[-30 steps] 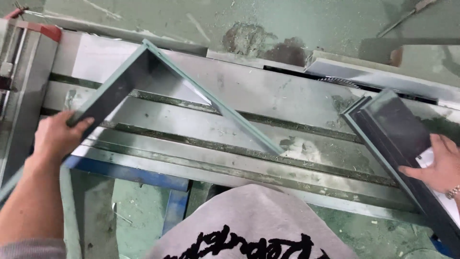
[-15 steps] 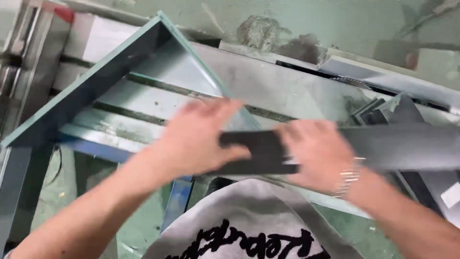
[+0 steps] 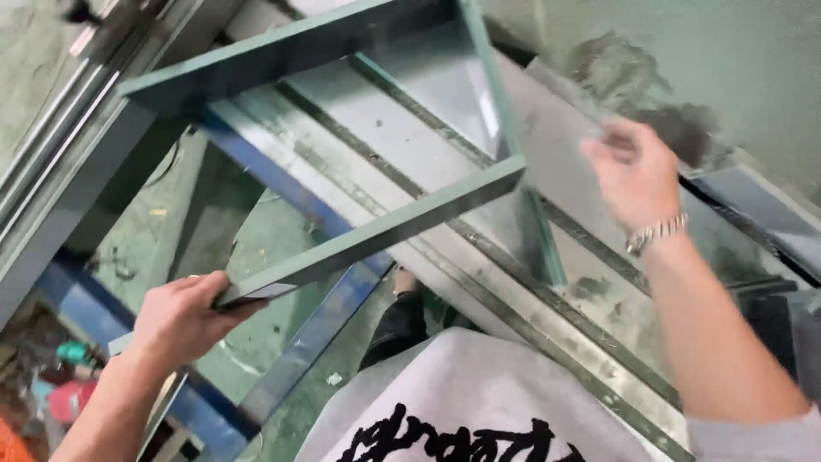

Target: Assembling a rectangular frame from pre-cut panels using a pneumatic nail gun

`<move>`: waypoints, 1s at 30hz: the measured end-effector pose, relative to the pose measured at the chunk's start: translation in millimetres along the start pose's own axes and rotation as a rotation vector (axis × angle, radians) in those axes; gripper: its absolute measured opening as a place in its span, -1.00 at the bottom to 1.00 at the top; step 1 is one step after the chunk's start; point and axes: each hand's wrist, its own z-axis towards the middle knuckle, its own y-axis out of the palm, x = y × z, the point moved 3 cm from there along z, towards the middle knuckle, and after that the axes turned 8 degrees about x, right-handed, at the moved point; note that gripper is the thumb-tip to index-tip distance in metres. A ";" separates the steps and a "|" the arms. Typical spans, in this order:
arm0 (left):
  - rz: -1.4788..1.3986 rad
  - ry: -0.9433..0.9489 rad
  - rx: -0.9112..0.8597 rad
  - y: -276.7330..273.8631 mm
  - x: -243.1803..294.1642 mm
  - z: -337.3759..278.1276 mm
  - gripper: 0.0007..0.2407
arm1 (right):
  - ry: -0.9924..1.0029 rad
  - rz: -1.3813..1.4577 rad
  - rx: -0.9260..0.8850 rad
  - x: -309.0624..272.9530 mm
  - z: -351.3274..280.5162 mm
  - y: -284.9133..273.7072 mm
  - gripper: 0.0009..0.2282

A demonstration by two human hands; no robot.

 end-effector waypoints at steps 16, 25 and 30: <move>-0.026 0.501 0.323 45.0 -50.9 -21.6 -0.65 | 0.292 -0.366 -0.385 22.2 39.7 124.5 -0.77; 0.080 0.754 0.370 45.3 -29.9 70.0 -0.69 | 0.488 -0.338 -0.178 54.3 26.8 83.5 -0.69; 0.064 0.896 0.364 47.6 -7.7 108.9 -0.69 | 0.620 -0.327 -0.068 65.9 22.8 75.5 -0.54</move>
